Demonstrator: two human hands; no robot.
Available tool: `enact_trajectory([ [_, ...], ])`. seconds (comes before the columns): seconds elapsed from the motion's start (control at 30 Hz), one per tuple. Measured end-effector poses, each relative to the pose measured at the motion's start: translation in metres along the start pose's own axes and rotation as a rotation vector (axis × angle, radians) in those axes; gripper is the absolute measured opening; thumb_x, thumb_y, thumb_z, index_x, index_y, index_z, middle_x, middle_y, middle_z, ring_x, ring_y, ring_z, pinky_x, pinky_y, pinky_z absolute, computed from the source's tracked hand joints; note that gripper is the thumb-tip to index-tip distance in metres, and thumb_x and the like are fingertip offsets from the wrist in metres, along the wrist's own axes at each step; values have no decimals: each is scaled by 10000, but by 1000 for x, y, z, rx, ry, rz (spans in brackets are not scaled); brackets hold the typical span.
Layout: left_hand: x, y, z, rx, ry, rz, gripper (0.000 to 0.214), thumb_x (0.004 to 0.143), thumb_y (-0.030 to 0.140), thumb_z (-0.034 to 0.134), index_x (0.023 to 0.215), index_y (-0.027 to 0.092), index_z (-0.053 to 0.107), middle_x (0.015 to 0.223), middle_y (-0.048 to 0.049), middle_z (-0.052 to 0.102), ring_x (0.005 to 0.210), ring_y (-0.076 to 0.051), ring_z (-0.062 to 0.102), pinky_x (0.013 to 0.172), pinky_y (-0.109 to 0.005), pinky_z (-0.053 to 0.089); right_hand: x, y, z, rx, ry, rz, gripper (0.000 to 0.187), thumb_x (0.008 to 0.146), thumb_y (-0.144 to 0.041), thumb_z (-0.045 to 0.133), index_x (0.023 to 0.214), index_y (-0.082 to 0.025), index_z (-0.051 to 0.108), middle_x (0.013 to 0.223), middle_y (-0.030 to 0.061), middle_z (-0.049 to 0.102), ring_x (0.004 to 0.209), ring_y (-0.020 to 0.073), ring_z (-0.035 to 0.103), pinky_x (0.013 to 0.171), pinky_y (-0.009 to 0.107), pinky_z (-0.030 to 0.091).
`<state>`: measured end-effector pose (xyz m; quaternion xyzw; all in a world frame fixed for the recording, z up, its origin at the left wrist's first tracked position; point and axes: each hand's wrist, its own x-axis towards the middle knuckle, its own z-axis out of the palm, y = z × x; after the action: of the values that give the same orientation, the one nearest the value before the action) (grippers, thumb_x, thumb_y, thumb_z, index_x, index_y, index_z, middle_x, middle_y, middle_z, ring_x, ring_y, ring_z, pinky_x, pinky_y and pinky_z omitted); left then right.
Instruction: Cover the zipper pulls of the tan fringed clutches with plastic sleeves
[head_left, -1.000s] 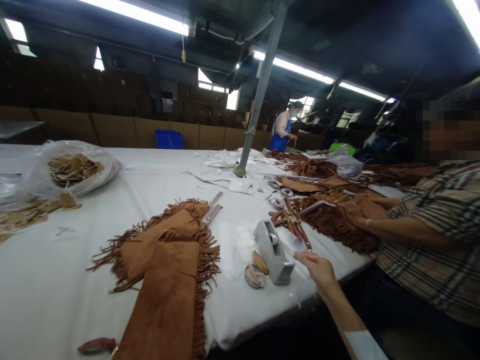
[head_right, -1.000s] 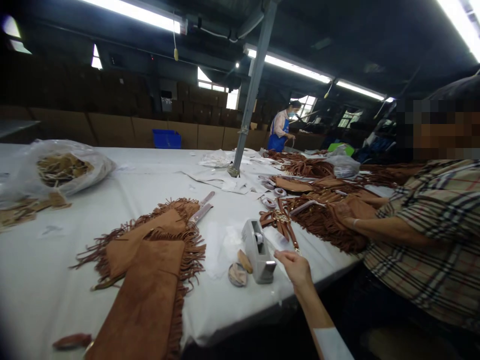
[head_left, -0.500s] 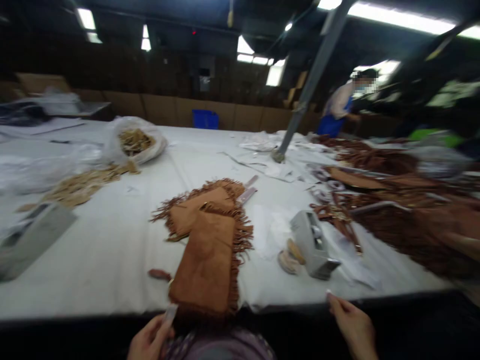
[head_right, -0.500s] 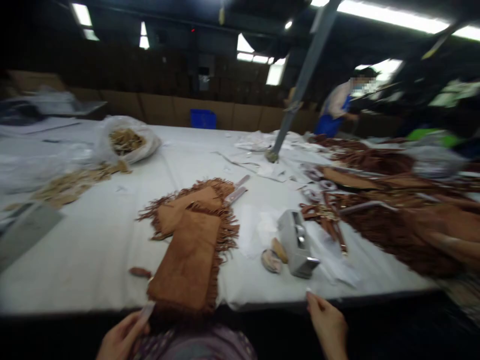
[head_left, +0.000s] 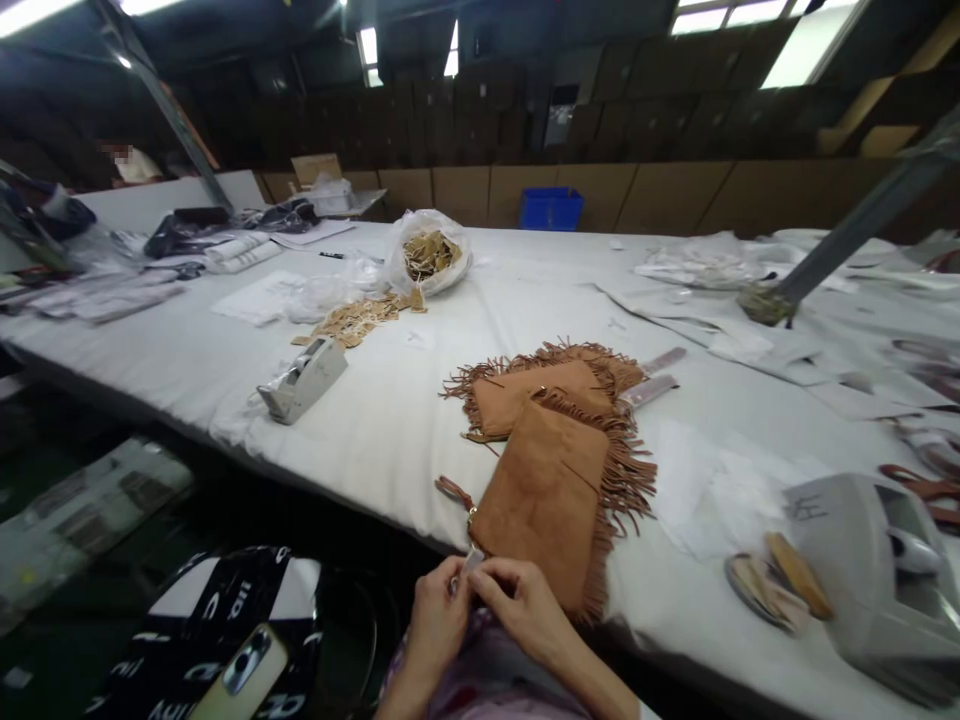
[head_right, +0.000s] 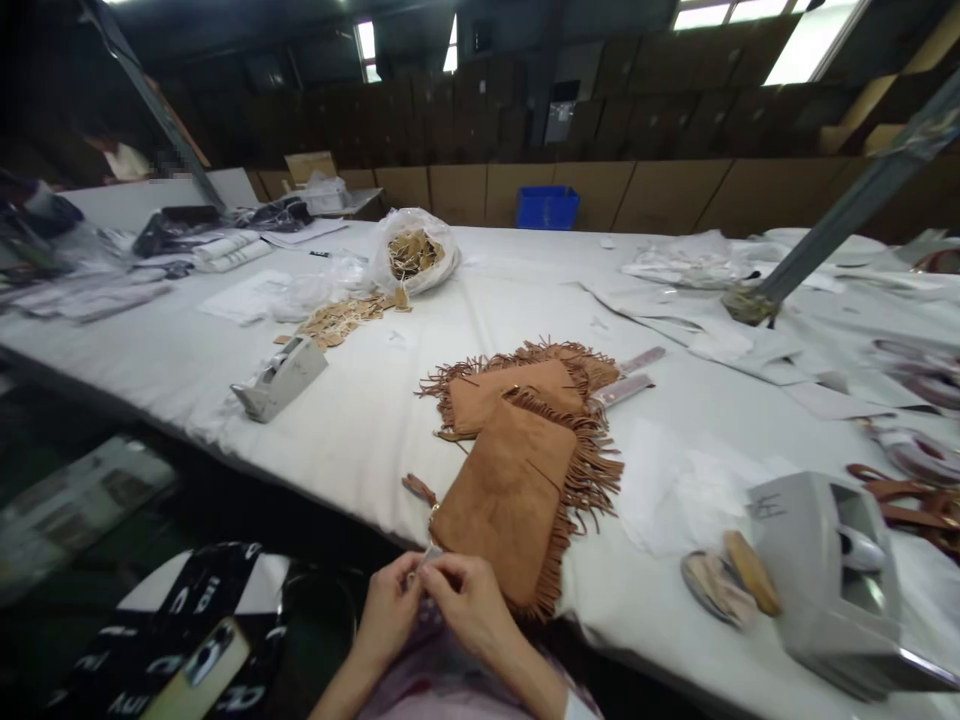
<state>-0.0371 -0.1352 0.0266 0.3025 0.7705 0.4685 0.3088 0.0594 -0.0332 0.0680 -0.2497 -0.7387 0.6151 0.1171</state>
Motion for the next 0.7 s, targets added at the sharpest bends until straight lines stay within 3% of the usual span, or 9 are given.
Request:
enact_trajectory([
  [0.2, 1, -7, 2, 97, 10, 3, 288, 884, 302, 399, 756, 189, 631, 683, -58, 667, 663, -189, 612, 664, -269, 403, 23, 30, 20, -155, 138, 121, 427, 826, -422, 512, 561, -127, 671, 526, 18, 605, 511, 131, 514, 483, 211, 340],
  [0.43, -3, -6, 4, 108, -2, -19, 264, 892, 298, 390, 762, 210, 603, 763, -74, 696, 726, -199, 638, 661, -259, 403, 25, 33, 22, -325, 237, 226, 437, 780, -386, 518, 412, -150, 534, 412, -21, 435, 436, 93, 388, 436, 217, 230],
  [0.6, -8, -1, 4, 85, 52, -45, 352, 903, 278, 353, 1215, 173, 476, 765, -60, 711, 735, -212, 662, 684, -275, 429, 26, 29, 23, -334, 212, 281, 418, 778, -346, 514, 409, -150, 527, 410, -17, 431, 441, 96, 398, 441, 223, 236],
  [0.7, -8, -2, -1, 102, 41, -20, 367, 888, 282, 373, 1204, 178, 526, 960, -116, 727, 880, -239, 674, 759, -302, 456, 28, 21, 40, -311, 208, 286, 376, 782, -322, 538, 446, -156, 571, 448, 13, 496, 483, 125, 459, 458, 235, 288],
])
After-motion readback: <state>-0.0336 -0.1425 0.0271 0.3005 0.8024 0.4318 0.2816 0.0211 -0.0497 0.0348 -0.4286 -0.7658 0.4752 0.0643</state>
